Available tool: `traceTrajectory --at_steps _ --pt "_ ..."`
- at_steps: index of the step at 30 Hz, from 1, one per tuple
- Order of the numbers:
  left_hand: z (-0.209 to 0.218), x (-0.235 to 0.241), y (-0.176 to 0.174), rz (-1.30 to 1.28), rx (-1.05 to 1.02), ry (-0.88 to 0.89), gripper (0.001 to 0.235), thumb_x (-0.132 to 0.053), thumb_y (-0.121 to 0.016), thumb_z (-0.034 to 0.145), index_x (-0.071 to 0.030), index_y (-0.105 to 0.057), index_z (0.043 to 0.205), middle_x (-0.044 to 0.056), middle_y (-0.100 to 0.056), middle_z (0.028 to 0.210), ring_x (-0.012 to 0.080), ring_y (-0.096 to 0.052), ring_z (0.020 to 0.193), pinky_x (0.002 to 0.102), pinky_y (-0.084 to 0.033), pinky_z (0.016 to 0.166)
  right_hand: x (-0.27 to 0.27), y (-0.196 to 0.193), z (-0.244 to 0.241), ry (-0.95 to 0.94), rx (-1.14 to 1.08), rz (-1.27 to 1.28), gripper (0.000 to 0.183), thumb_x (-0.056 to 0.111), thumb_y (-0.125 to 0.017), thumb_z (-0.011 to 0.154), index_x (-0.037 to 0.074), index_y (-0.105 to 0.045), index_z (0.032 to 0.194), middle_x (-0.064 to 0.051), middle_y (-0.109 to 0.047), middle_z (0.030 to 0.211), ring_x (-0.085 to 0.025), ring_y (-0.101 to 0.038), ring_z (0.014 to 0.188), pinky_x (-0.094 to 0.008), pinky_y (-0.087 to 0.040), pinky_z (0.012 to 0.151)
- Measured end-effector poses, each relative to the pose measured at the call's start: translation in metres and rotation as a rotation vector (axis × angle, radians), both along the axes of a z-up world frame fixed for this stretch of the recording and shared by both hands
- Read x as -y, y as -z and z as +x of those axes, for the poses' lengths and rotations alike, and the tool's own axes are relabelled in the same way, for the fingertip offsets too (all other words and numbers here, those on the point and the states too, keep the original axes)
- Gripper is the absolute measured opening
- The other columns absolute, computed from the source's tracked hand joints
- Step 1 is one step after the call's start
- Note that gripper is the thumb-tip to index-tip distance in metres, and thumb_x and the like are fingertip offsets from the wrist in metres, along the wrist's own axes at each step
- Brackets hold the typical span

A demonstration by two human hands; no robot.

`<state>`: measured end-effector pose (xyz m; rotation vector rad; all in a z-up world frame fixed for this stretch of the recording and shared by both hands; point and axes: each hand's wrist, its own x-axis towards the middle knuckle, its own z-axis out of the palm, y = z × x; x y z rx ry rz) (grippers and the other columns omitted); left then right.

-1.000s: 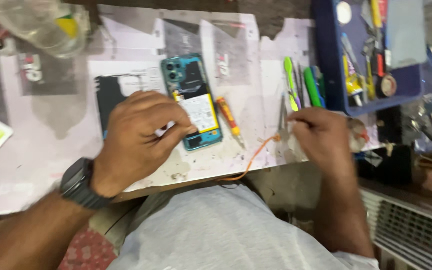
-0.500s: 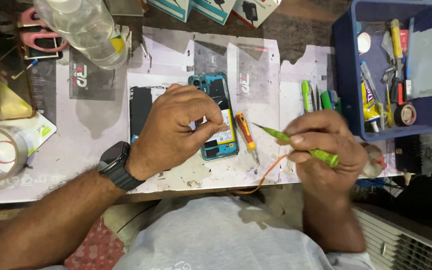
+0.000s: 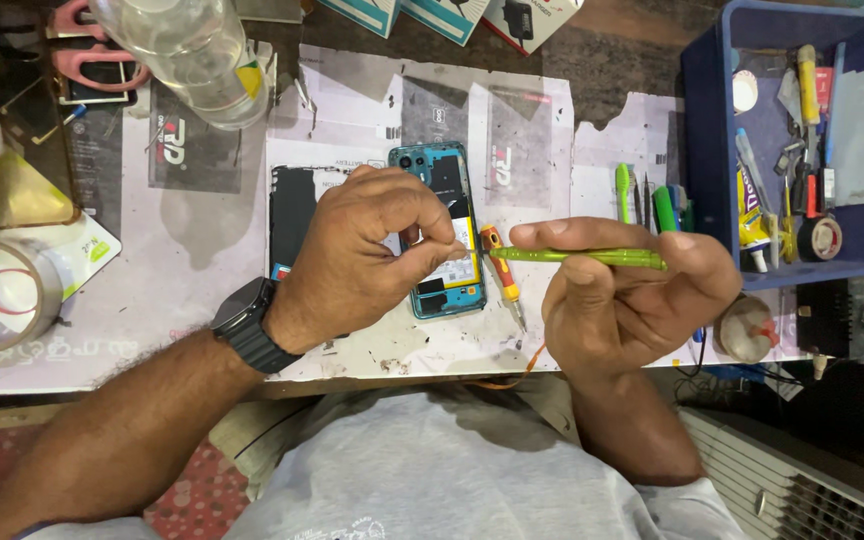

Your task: The person disassembles a smartphone by removing screws from the back cover using a screwdriver and a green tool. They then reassemble the phone by attaching the back cover and testing the device by turning it on.

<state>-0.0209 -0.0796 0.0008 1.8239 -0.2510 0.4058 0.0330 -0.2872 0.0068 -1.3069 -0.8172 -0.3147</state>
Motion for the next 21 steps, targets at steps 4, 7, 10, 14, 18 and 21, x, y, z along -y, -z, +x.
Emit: traceTrajectory --at_steps 4,7,10,14,18,21 --pt "0.000 -0.001 0.001 0.010 -0.020 -0.008 0.017 -0.009 -0.083 0.085 -0.010 -0.066 0.082 -0.001 -0.069 0.080 0.0152 -0.063 0.074 0.033 -0.044 0.078 0.001 0.005 -0.002 -0.023 -0.044 0.024 0.042 0.005 -0.061 0.113 0.016 -0.036 0.145 -0.024 -0.072 0.101 -0.029 -0.076 0.076 -0.040 -0.070 0.076" --pt "0.001 0.000 0.003 -0.009 -0.007 -0.008 0.017 -0.010 -0.082 0.086 -0.011 -0.066 0.083 -0.002 -0.069 0.082 0.0151 -0.064 0.076 0.034 -0.044 0.079 0.002 0.009 -0.001 -0.030 -0.051 0.033 0.042 0.005 -0.061 0.113 0.016 -0.037 0.145 -0.023 -0.073 0.101 -0.029 -0.077 0.078 -0.042 -0.071 0.078" --pt "0.000 0.000 0.003 -0.013 -0.005 -0.005 0.016 -0.010 -0.082 0.087 -0.011 -0.066 0.084 -0.002 -0.069 0.082 0.0147 -0.065 0.079 0.034 -0.043 0.080 0.002 0.011 0.001 -0.035 -0.047 0.010 0.042 0.003 -0.060 0.113 0.016 -0.036 0.145 -0.023 -0.073 0.100 -0.030 -0.077 0.078 -0.042 -0.071 0.079" --pt "0.000 -0.001 0.003 0.001 -0.029 -0.005 0.016 -0.011 -0.082 0.087 -0.012 -0.067 0.083 -0.003 -0.069 0.082 0.0143 -0.065 0.079 0.034 -0.041 0.078 0.001 0.012 0.003 -0.021 -0.041 -0.006 0.042 0.002 -0.060 0.112 0.016 -0.036 0.144 -0.023 -0.073 0.099 -0.030 -0.077 0.079 -0.043 -0.071 0.079" --pt "-0.001 -0.001 0.004 0.009 -0.016 -0.012 0.014 -0.010 -0.081 0.087 -0.012 -0.067 0.084 -0.003 -0.070 0.084 0.0142 -0.066 0.082 0.034 -0.042 0.080 0.000 0.013 0.004 -0.020 -0.028 -0.007 0.043 0.001 -0.061 0.112 0.015 -0.036 0.143 -0.023 -0.073 0.099 -0.029 -0.077 0.079 -0.043 -0.071 0.079" --pt "0.000 -0.001 0.005 0.029 -0.002 -0.014 0.014 -0.010 -0.081 0.087 -0.012 -0.067 0.084 -0.004 -0.070 0.084 0.0144 -0.066 0.083 0.034 -0.042 0.081 0.001 0.014 0.005 -0.016 -0.020 -0.008 0.042 0.002 -0.061 0.112 0.015 -0.036 0.143 -0.023 -0.073 0.099 -0.029 -0.077 0.079 -0.043 -0.072 0.078"
